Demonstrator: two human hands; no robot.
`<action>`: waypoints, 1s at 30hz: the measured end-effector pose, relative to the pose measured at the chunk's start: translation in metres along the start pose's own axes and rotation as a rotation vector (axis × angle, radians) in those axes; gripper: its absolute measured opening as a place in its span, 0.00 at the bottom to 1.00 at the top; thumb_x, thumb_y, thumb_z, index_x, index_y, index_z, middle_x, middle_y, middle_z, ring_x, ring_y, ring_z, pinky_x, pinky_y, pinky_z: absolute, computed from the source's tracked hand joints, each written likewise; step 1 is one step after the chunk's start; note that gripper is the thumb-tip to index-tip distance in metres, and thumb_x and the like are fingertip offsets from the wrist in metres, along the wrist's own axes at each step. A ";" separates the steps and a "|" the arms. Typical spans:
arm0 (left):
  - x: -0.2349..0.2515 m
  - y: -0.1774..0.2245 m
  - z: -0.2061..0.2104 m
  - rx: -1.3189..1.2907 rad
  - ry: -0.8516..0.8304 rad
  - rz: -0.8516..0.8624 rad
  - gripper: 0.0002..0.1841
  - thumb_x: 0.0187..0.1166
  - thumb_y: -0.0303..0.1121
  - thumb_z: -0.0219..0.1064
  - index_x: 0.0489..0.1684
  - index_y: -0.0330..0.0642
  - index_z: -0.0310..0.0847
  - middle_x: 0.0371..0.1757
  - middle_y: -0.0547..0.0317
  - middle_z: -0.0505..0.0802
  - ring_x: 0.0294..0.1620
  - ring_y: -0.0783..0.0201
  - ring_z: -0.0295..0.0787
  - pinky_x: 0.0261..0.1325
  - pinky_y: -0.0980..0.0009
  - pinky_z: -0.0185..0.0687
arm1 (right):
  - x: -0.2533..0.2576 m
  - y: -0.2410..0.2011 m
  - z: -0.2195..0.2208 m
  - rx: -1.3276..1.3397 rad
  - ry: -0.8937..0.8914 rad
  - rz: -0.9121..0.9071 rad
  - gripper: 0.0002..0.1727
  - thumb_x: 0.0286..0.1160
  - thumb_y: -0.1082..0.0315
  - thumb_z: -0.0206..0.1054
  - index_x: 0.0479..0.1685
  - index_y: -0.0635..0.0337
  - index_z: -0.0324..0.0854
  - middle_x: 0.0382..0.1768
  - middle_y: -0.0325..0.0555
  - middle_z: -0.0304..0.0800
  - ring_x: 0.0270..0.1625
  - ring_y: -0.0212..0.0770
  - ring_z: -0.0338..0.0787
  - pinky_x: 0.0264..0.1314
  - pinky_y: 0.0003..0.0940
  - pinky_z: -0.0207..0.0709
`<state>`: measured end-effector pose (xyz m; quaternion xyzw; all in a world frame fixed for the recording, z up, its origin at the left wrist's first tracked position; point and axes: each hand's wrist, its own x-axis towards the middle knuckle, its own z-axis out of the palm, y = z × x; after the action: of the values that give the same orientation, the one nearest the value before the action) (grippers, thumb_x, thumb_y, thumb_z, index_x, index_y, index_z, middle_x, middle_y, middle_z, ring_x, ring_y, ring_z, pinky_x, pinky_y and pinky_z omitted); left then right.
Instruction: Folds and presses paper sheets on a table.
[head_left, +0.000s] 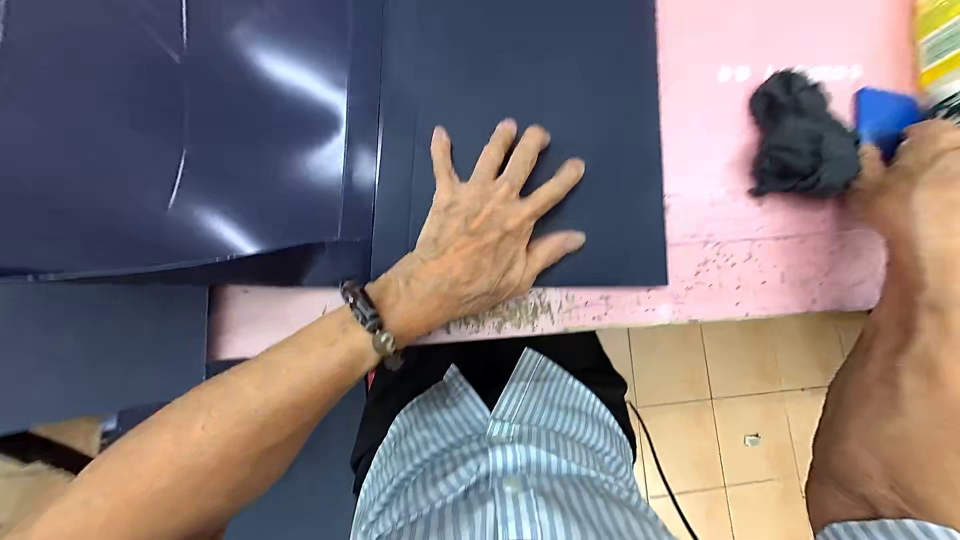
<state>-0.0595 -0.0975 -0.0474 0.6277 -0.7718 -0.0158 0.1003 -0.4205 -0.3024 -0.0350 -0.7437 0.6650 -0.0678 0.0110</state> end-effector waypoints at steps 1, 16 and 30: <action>0.000 0.001 0.000 -0.001 0.008 0.002 0.36 0.84 0.67 0.37 0.90 0.67 0.64 0.88 0.39 0.68 0.89 0.28 0.56 0.72 0.11 0.38 | -0.004 -0.014 -0.013 -0.002 -0.030 0.033 0.35 0.89 0.52 0.55 0.66 0.88 0.69 0.68 0.94 0.70 0.76 0.92 0.65 0.72 0.87 0.55; -0.003 -0.002 0.010 -0.001 0.037 -0.005 0.34 0.83 0.68 0.39 0.88 0.75 0.67 0.88 0.41 0.69 0.89 0.30 0.57 0.71 0.11 0.37 | -0.074 -0.085 -0.055 0.126 0.308 -0.494 0.20 0.93 0.65 0.51 0.69 0.74 0.73 0.51 0.76 0.85 0.49 0.75 0.89 0.47 0.69 0.80; -0.005 0.001 0.012 -0.008 0.060 0.001 0.33 0.85 0.66 0.39 0.87 0.74 0.68 0.89 0.44 0.69 0.91 0.31 0.56 0.73 0.11 0.35 | 0.022 -0.164 0.022 0.114 0.330 -0.995 0.12 0.83 0.78 0.55 0.44 0.75 0.85 0.35 0.69 0.87 0.42 0.70 0.90 0.37 0.56 0.81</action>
<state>-0.0611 -0.0937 -0.0595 0.6270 -0.7688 0.0002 0.1259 -0.2537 -0.3069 -0.0374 -0.9471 0.2196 -0.2173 -0.0868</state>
